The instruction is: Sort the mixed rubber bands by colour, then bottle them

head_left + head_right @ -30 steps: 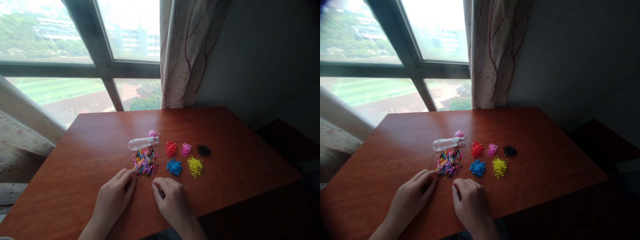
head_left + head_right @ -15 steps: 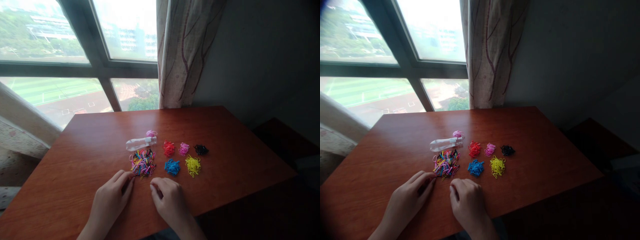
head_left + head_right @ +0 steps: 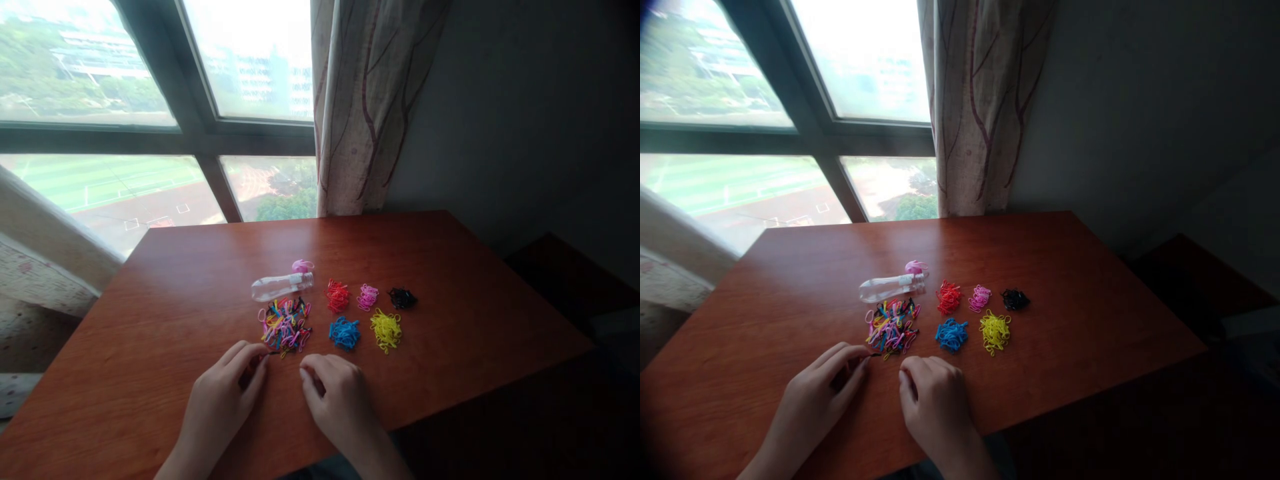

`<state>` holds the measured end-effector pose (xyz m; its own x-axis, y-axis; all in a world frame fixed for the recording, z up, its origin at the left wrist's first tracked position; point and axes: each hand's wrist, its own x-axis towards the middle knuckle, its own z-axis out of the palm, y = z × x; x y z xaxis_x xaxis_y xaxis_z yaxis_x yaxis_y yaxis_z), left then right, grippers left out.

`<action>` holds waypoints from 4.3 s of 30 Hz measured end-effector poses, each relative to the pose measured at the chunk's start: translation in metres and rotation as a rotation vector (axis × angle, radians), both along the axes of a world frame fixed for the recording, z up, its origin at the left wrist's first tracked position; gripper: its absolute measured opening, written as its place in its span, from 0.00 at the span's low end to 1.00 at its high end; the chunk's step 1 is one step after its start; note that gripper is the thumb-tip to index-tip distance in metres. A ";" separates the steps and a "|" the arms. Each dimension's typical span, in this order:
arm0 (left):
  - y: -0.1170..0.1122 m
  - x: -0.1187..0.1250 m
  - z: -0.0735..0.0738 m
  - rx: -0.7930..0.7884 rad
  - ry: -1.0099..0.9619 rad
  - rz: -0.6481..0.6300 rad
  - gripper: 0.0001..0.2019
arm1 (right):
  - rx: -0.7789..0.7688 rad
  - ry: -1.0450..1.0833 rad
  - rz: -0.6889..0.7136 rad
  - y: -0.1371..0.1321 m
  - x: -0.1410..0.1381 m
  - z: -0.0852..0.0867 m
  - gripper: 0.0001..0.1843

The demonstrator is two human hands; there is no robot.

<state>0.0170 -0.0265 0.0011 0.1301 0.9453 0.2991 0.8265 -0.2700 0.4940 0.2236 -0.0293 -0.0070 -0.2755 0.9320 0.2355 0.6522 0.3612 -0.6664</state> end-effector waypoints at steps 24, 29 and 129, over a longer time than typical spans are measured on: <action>-0.006 0.019 -0.003 -0.097 0.027 -0.132 0.08 | 0.002 -0.054 0.008 0.001 -0.001 -0.001 0.05; -0.006 0.020 -0.002 -0.097 0.044 -0.145 0.08 | 0.001 -0.045 0.014 0.001 -0.001 -0.003 0.06; 0.002 0.011 0.009 -0.055 0.092 0.198 0.09 | 0.027 0.040 0.017 0.001 0.020 -0.002 0.09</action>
